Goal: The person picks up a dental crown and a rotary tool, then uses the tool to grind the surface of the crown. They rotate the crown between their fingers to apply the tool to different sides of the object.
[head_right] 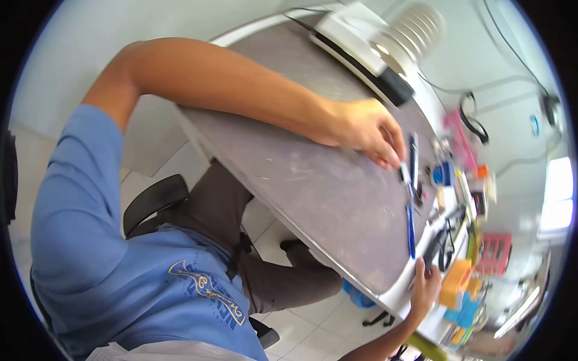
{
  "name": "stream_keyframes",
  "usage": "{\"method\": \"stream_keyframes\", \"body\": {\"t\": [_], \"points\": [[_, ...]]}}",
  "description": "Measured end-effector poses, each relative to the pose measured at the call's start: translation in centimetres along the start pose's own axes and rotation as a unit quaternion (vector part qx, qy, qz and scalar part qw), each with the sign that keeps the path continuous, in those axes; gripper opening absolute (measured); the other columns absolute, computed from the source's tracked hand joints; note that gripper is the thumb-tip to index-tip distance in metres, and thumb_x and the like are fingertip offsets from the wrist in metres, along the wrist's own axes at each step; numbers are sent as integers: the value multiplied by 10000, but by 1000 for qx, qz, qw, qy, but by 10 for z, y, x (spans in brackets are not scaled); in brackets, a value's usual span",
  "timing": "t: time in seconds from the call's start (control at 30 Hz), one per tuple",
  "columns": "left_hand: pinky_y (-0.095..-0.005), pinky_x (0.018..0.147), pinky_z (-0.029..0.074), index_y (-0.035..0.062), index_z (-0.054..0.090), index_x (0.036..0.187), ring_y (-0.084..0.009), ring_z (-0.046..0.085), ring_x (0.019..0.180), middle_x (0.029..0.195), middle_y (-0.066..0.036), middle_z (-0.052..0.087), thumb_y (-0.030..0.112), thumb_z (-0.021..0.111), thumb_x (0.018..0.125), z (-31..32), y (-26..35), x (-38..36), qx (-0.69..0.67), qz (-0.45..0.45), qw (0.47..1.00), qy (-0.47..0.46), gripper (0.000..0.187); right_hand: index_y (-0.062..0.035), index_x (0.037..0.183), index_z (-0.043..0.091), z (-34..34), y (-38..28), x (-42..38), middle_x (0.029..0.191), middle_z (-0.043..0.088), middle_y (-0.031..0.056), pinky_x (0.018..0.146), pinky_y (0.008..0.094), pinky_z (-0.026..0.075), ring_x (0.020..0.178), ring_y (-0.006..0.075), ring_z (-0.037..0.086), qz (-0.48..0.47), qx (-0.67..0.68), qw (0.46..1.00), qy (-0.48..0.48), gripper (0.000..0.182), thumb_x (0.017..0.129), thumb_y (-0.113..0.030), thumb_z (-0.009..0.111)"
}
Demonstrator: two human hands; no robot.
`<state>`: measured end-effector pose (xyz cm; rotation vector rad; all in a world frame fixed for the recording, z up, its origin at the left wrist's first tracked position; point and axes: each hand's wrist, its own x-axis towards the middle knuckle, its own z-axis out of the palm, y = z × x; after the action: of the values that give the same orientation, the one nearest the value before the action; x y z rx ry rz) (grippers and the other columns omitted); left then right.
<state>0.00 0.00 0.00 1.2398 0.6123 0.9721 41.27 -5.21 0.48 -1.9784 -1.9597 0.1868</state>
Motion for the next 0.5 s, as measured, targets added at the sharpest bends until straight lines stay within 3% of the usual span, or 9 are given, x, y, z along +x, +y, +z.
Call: {"method": "stream_keyframes", "body": {"t": [0.03, 0.07, 0.1, 0.2, 0.23, 0.3, 0.37, 0.43, 0.5], "points": [[-246, 790, 528, -67, 612, 1000, -159, 627, 875, 953, -139, 639, 32, 629, 832, 5, -1, -2, -2, -15, 1000, -20, 196, -21, 591, 406, 9, -10, -14, 553, 323, -17, 458, 292, 207, 539, 84, 284, 8, -25, 1000, 3, 456, 853, -309, 644], [-238, 801, 522, -52, 614, 993, -154, 620, 876, 960, -126, 634, 33, 614, 843, 2, -2, -11, -8, -29, 999, -12, 172, -54, 576, 378, 18, -16, -26, 569, 301, -46, 463, 287, 173, 542, 67, 247, 22, 60, 998, -14, 457, 880, -308, 606], [-238, 801, 522, -52, 614, 993, -154, 620, 876, 960, -126, 634, 33, 614, 843, 18, 4, 41, -38, 50, 997, -41, 172, -78, 585, 391, -41, 6, 21, 576, 325, -60, 463, 267, 176, 535, 51, 254, 17, 88, 995, 33, 424, 895, -293, 585], [-235, 832, 507, -39, 600, 1016, -151, 609, 895, 971, -109, 619, 45, 587, 864, 7, -3, 30, -48, 12, 998, -36, 174, -92, 724, 491, -17, -16, 5, 587, 387, -58, 426, 198, 241, 493, 30, 294, 106, 320, 934, 114, 289, 915, -294, 569], [-235, 832, 507, -39, 600, 1016, -151, 609, 895, 971, -109, 619, 45, 587, 864, 7, -2, 29, -52, 11, 998, -38, 174, -92, 724, 491, -18, -32, 6, 587, 387, -58, 426, 198, 241, 493, 30, 294, 110, 317, 935, 114, 289, 915, -294, 569], [-232, 839, 498, -38, 586, 1030, -140, 601, 903, 964, -95, 613, 57, 587, 867, 4, 1, 25, -48, -1, 999, -22, 189, -65, 845, 473, -16, -61, 14, 627, 381, -43, 390, 197, 233, 477, 22, 294, 11, 653, 744, 146, 212, 934, -244, 544], [-229, 844, 492, -34, 582, 1039, -133, 597, 909, 968, -88, 609, 67, 588, 870, -2, 5, 21, -41, -2, 999, -12, 197, -63, 859, 423, -10, -83, 24, 650, 318, -39, 411, 177, 259, 496, 28, 269, -134, 744, 654, -17, 196, 949, -211, 516], [-227, 850, 486, -30, 577, 1048, -127, 592, 915, 973, -82, 606, 77, 589, 873, -11, 6, 17, -31, 1, 1000, -3, 206, -58, 872, 457, -4, -132, 26, 642, 308, -28, 428, 170, 263, 527, 30, 283, -86, 768, 635, -5, 176, 935, -203, 536], [-229, 857, 480, -20, 579, 1056, -121, 587, 922, 982, -77, 604, 90, 596, 874, -23, 6, 15, -45, 8, 999, -14, 213, -21, 955, 523, 11, -153, 37, 680, 383, -10, 456, 185, 314, 565, 50, 361, -67, 744, 665, -16, 185, 915, -202, 538]]}}
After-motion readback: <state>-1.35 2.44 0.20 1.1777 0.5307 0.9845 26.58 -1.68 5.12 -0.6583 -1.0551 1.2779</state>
